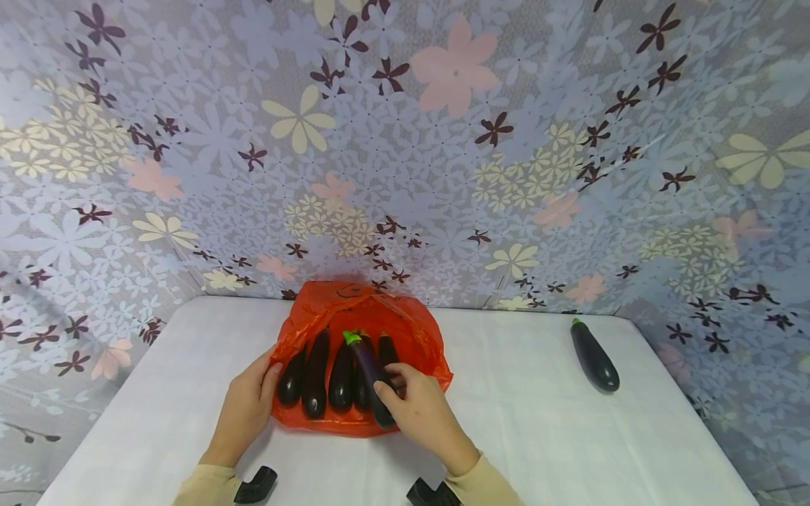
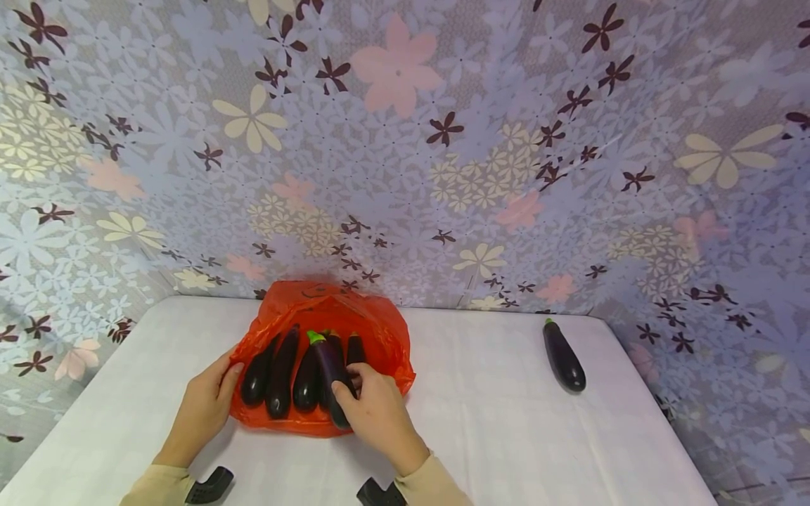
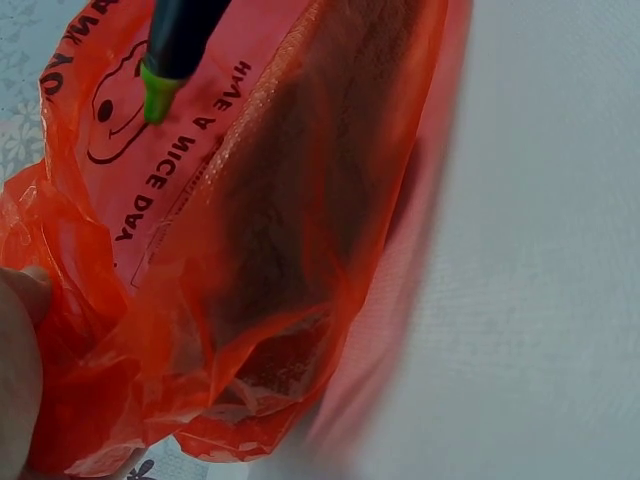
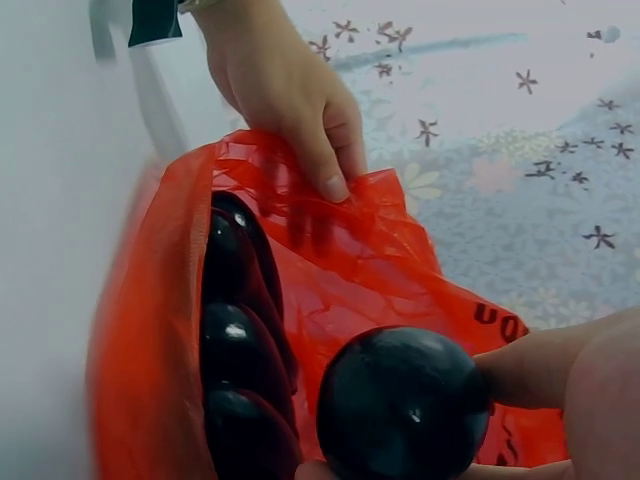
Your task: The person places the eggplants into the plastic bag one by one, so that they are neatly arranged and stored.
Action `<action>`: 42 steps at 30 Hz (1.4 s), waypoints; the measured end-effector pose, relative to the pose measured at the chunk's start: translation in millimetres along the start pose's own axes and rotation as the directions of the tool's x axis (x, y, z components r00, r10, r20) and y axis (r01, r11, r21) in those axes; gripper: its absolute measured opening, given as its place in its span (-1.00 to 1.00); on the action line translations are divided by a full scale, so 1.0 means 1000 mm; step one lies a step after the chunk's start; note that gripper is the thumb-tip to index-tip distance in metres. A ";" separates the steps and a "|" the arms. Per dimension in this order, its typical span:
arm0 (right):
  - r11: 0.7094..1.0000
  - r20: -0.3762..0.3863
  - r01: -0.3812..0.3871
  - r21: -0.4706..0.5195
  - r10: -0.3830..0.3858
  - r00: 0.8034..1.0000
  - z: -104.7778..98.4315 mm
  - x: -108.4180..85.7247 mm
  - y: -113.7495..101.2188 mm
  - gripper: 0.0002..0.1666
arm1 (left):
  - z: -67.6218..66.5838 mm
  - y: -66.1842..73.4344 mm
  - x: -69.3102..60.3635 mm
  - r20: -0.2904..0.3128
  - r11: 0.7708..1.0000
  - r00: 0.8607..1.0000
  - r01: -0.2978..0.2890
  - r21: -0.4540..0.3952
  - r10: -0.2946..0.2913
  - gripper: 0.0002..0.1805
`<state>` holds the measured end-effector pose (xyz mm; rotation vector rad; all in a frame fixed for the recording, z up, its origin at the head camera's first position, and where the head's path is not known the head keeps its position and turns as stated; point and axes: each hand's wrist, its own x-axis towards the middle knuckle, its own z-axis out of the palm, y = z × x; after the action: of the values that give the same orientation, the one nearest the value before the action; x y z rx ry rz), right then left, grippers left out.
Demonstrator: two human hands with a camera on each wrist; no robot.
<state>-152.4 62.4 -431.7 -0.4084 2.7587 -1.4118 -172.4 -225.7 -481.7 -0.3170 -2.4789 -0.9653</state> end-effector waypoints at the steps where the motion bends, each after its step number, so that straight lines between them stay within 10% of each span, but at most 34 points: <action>1: 1.000 -0.003 -0.002 0.002 0.002 1.000 0.002 0.001 0.000 -0.47 | 0.000 0.000 0.000 0.003 1.000 1.000 0.001 0.000 -0.001 -0.55; 42: 0.997 -0.128 -0.070 0.015 0.071 0.989 0.062 0.044 -0.015 -0.48 | 0.002 -0.002 -0.002 0.018 1.000 1.000 0.017 0.011 -0.017 -0.57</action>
<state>-183.7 -5.6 -451.4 -0.2246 2.8319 -1.4859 -171.4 -225.8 -484.9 -0.3026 -2.5063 -0.9601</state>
